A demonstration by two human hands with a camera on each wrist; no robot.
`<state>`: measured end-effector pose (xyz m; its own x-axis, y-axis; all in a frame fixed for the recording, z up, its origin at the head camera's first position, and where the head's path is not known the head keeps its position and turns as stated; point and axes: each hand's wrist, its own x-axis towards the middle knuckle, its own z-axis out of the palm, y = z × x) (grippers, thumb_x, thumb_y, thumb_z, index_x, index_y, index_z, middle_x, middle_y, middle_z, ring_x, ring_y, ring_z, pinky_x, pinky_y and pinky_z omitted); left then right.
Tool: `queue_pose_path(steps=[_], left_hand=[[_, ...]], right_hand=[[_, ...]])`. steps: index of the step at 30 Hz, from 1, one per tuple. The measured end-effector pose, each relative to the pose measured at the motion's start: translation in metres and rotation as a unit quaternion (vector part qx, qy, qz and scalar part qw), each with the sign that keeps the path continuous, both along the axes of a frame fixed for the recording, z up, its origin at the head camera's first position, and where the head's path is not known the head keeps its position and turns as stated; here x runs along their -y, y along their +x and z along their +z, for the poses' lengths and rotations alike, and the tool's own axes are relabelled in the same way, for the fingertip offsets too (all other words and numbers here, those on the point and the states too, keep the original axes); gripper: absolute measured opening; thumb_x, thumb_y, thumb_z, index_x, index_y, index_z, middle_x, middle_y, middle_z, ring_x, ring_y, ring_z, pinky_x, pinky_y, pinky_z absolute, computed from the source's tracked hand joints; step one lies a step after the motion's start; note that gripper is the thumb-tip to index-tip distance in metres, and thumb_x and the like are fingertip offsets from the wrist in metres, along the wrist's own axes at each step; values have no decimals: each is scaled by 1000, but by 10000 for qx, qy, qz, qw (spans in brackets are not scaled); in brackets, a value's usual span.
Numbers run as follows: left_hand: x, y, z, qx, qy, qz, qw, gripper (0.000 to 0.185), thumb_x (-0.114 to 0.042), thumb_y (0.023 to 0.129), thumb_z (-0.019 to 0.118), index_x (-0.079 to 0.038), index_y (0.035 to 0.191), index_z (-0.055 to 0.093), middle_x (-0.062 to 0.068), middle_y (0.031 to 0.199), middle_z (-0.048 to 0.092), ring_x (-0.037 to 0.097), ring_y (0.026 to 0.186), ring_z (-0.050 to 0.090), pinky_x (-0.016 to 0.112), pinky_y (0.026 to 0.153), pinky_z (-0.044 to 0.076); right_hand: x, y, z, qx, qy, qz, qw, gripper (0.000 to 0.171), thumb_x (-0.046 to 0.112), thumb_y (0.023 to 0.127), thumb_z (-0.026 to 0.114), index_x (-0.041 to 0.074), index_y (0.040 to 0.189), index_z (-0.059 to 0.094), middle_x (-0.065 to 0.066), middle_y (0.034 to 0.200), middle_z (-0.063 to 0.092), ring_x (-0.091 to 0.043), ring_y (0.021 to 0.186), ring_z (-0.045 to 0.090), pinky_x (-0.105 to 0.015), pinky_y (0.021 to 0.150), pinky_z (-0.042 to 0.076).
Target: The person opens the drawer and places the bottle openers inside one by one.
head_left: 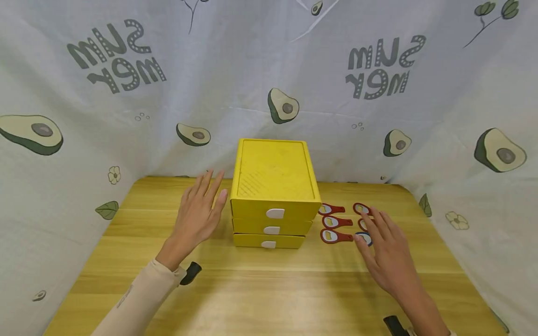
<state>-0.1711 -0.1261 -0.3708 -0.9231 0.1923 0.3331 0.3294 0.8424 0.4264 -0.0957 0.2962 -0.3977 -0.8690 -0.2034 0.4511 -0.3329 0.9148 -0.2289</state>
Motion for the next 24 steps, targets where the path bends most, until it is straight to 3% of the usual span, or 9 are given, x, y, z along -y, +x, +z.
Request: queue_pose_path(steps=[6, 15, 19, 24], left_hand=[[-6, -3, 5, 130, 924, -326, 9951, 59, -50, 109, 21, -23, 161, 22, 8, 166, 22, 37, 152, 23, 62, 117, 21], [-22, -14, 10, 322, 2326, -910, 9678, 52, -44, 110, 28, -27, 158, 31, 2, 161, 34, 28, 148, 34, 55, 113, 36], [-27, -17, 12, 413, 2528, -948, 9620, 49, -43, 109, 32, -30, 156, 35, 3, 158, 39, 29, 131, 50, 52, 100, 44], [-28, -18, 12, 511, 2583, -912, 9604, 47, -40, 109, 35, -28, 155, 39, 7, 154, 44, 29, 118, 55, 48, 93, 47]], right_hand=[[5, -1, 2, -7, -21, 48, 10000, 54, 29, 104, 53, 4, 151, 42, -22, 161, 29, -44, 148, 24, -66, 111, 23], [16, 5, 5, -57, -21, 137, 9999, 56, 28, 102, 57, 4, 151, 42, -22, 158, 33, -46, 143, 29, -61, 115, 22], [25, 9, 7, -319, -269, 262, 9988, 53, 22, 99, 62, 3, 147, 47, -23, 151, 42, -45, 134, 37, -60, 105, 29], [35, 13, 10, -415, -573, 365, 9968, 54, 18, 96, 67, 3, 145, 49, -21, 146, 47, -42, 130, 40, -57, 98, 34]])
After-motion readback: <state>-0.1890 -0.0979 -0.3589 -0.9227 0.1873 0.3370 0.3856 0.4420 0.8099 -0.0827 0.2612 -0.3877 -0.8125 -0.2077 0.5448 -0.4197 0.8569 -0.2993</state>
